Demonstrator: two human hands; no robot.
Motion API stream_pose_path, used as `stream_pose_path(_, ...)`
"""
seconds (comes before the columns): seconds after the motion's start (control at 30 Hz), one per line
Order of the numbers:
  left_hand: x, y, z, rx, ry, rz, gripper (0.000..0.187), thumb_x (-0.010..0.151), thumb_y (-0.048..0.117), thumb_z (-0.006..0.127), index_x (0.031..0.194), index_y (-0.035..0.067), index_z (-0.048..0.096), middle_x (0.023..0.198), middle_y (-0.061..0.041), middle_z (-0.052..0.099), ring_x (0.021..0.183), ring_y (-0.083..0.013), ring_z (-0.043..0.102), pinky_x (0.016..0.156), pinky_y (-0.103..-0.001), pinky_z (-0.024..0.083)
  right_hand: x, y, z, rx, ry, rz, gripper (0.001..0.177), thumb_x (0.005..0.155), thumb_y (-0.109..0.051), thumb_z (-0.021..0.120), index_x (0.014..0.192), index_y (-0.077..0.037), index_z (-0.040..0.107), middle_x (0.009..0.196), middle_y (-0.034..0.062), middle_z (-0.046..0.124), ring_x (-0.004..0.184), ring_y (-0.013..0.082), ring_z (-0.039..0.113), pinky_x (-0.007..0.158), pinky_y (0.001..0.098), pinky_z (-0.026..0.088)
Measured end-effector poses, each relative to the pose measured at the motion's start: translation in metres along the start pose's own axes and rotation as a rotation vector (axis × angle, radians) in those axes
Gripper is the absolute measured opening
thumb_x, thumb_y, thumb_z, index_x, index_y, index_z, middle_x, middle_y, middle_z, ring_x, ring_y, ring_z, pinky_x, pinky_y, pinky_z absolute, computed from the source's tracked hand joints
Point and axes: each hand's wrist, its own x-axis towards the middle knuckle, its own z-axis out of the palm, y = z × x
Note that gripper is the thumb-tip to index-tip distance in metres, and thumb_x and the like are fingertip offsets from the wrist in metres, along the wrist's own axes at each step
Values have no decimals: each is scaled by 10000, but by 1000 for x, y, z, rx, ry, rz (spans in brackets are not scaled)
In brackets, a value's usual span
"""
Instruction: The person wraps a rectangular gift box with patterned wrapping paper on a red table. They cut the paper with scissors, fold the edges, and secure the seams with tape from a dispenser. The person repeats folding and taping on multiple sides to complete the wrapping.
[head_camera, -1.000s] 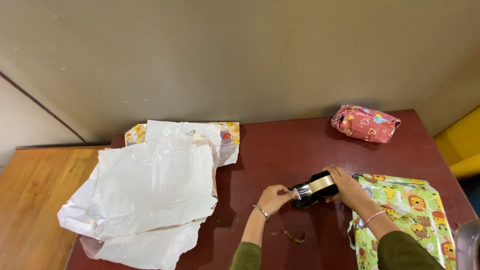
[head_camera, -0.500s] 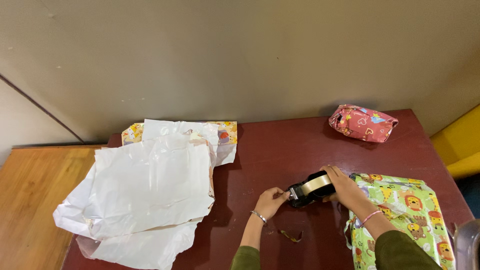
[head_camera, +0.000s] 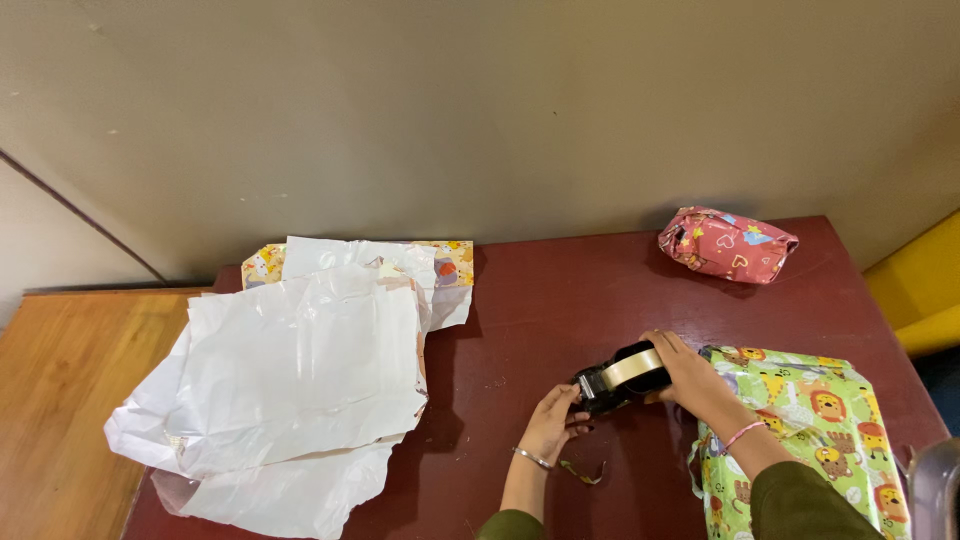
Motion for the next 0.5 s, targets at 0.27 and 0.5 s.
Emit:
stream_pose_path(0.27,7,-13,-2,-128,54,26,200,1006,286,617,868,142,608,882,-10,603,816,-142,618,802,-343,610,0,-1,2,-11,2,-3,1075,515,-174,975,1439,-159,424,1425,66,475,1332,319,496,1094,423,462)
stream_pose_path(0.5,14,-20,-8,-170,12,64,218,1002,266,627,837,127,596,878,-4,583,807,-140,619,855,-381,632,-1,-1,3,27,48,-44,1054,500,-169,972,1411,-161,443,1391,74,501,1316,327,504,1066,428,472)
